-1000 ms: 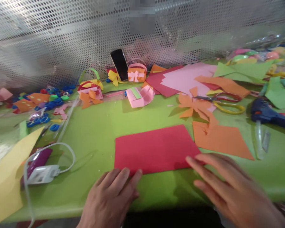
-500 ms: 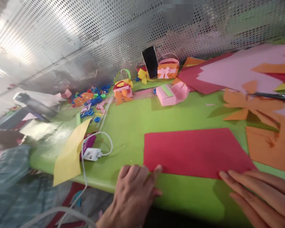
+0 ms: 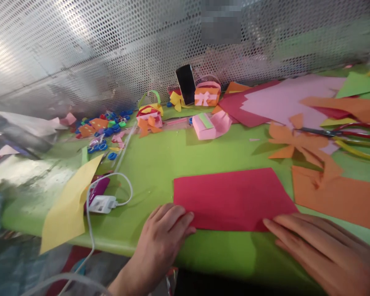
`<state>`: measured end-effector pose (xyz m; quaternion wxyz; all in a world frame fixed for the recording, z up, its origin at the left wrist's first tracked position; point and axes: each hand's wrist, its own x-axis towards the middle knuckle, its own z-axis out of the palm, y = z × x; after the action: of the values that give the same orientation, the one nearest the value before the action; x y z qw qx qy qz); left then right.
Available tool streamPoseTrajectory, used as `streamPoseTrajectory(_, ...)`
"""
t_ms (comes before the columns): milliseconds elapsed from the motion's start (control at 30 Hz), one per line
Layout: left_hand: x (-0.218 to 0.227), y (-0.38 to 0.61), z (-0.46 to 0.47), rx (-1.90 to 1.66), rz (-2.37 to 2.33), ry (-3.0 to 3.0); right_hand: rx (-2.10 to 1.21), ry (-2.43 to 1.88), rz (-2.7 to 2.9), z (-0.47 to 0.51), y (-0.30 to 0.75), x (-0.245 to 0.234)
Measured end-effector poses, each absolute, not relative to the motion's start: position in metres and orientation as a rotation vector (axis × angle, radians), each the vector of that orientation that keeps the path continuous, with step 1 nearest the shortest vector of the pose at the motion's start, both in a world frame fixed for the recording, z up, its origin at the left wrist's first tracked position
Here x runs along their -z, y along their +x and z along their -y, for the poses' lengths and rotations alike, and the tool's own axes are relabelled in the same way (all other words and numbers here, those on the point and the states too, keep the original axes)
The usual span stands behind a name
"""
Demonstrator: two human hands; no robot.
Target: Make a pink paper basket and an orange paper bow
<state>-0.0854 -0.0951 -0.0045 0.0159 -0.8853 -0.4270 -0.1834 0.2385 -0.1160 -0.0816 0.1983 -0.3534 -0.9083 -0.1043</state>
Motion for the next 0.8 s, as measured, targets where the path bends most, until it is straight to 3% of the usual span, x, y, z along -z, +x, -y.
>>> streamPoseTrajectory(433,0.002,-0.084,0.09,0.319,1.286,-2.751,0.419,-1.035,2.481,0.095,0.213,0.044)
streamPoseTrajectory(800,0.009,-0.089,0.08,0.437,1.457,-2.819,0.151,-1.113,2.342,0.079,0.211,0.043)
